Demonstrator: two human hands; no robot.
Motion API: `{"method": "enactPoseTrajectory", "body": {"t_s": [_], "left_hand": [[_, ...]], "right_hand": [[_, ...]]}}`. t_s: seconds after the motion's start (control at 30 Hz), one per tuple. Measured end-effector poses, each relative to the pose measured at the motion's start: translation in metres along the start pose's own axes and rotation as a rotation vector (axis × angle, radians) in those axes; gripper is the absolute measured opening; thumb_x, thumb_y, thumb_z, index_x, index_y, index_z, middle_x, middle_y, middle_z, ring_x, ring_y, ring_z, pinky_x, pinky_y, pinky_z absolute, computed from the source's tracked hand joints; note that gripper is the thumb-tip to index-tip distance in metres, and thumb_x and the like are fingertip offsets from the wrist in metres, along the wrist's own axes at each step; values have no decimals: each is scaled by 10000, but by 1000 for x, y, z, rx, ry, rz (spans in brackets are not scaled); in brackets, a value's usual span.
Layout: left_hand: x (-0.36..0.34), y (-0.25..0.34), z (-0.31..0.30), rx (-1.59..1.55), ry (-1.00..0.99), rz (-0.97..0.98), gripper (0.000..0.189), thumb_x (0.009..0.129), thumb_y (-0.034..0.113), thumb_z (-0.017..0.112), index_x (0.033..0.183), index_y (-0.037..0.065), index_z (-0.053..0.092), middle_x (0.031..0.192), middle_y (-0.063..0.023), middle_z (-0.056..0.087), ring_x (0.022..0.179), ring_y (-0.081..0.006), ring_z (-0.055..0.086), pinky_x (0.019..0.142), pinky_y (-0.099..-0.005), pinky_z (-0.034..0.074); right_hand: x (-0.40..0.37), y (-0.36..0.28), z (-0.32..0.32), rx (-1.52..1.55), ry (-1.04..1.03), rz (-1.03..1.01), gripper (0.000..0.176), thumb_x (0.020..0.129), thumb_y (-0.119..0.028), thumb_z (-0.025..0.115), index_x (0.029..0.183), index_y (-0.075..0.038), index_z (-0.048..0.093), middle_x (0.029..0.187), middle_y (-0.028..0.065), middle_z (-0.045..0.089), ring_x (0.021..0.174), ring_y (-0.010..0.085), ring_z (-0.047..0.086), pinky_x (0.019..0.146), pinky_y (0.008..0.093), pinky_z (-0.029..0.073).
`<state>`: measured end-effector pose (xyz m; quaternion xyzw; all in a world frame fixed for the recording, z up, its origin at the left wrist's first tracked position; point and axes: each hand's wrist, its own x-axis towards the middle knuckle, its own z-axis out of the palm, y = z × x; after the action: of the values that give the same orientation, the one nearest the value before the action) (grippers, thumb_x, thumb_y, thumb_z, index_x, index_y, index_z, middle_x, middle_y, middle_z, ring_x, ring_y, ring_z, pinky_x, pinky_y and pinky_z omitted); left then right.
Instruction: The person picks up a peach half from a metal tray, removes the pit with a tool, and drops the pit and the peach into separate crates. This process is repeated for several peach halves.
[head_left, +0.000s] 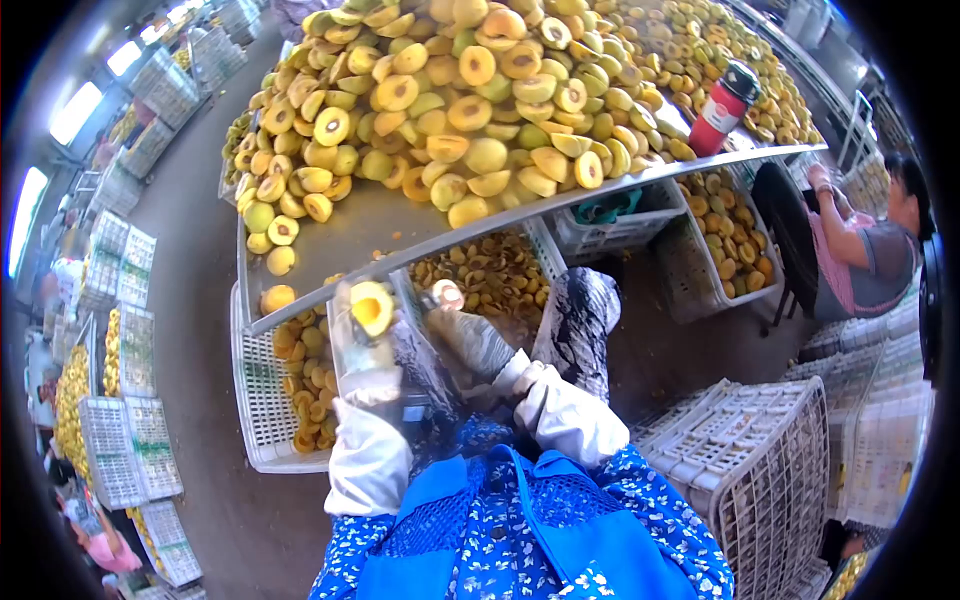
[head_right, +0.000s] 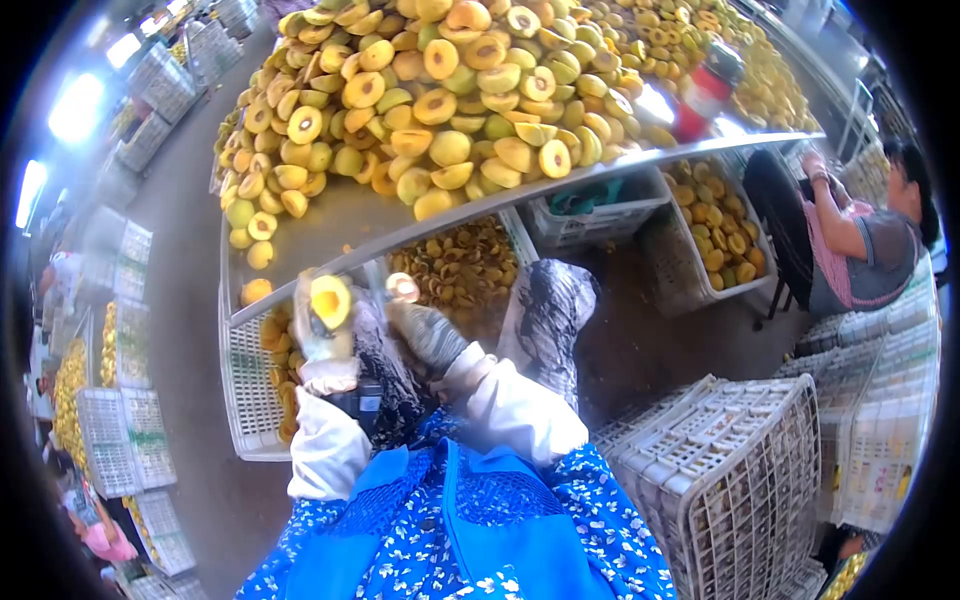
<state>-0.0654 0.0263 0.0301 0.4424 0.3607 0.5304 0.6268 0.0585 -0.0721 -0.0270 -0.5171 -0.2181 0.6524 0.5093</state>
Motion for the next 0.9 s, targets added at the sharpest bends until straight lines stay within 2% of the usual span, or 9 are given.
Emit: {"method": "enactPoseTrajectory", "body": {"t_s": [0.1,0.17,0.2,0.3,0.37,0.43,0.53,0.7,0.9], "left_hand": [[48,-1,-101,416,203,68,318,855,202,630,1104,19,556,1016,-112,601,830,-155,590,712,-257,501],[68,21,-130,1137,253,518,375,815,257,652,1075,-1,575,1001,-166,609,929,-292,593,825,-351,473],[73,44,-115,1200,248,380,429,784,289,671,1106,27,562,1093,-191,569,992,-334,560,866,-402,448],[135,62,-64,1468,137,710,485,772,306,669,1172,78,515,1158,-180,530,987,-347,557,865,-414,449],[196,51,-35,1530,58,763,604,746,374,678,1232,89,458,1149,-182,532,1014,-352,546,848,-414,457],[254,33,-15,1671,-21,378,704,718,458,674,1260,95,406,1144,-179,525,1032,-344,542,826,-426,463],[291,-14,-2,1980,73,473,741,695,523,660,1205,46,412,1076,-117,507,948,-292,555,784,-424,460],[270,-13,-6,1907,59,640,675,682,453,675,1176,51,455,1078,-106,512,957,-282,531,861,-425,400],[208,-2,-2,1198,-113,585,616,634,158,748,1166,34,463,1134,-96,521,1020,-256,543,914,-373,418]], "right_hand": [[18,18,-16,393,201,191,420,908,-475,467,985,-77,579,767,73,606,617,167,584,510,322,459],[25,54,-24,181,179,92,413,915,-472,455,950,-87,602,771,56,613,627,148,576,525,303,452],[32,76,-26,-3,158,-9,412,919,-470,450,933,-92,613,773,48,617,632,138,573,533,294,449],[57,139,-38,-480,191,-345,421,930,-466,432,882,-106,646,778,24,628,646,108,562,556,266,439],[58,129,-43,-440,125,-144,346,948,-364,432,1019,-77,613,912,50,635,810,111,573,685,244,449],[57,115,-49,-420,87,10,322,966,-261,432,1157,-48,580,1045,76,642,974,113,585,815,221,460],[68,138,-64,-419,120,-57,332,963,-294,414,1146,-72,578,1016,85,644,935,171,596,802,270,465],[116,230,-80,-501,230,-425,349,960,-349,382,1127,-112,576,966,99,648,871,269,614,780,350,474],[24,33,-33,-139,82,-16,309,933,-221,492,1190,-52,521,957,26,602,810,108,577,706,210,473]]}}
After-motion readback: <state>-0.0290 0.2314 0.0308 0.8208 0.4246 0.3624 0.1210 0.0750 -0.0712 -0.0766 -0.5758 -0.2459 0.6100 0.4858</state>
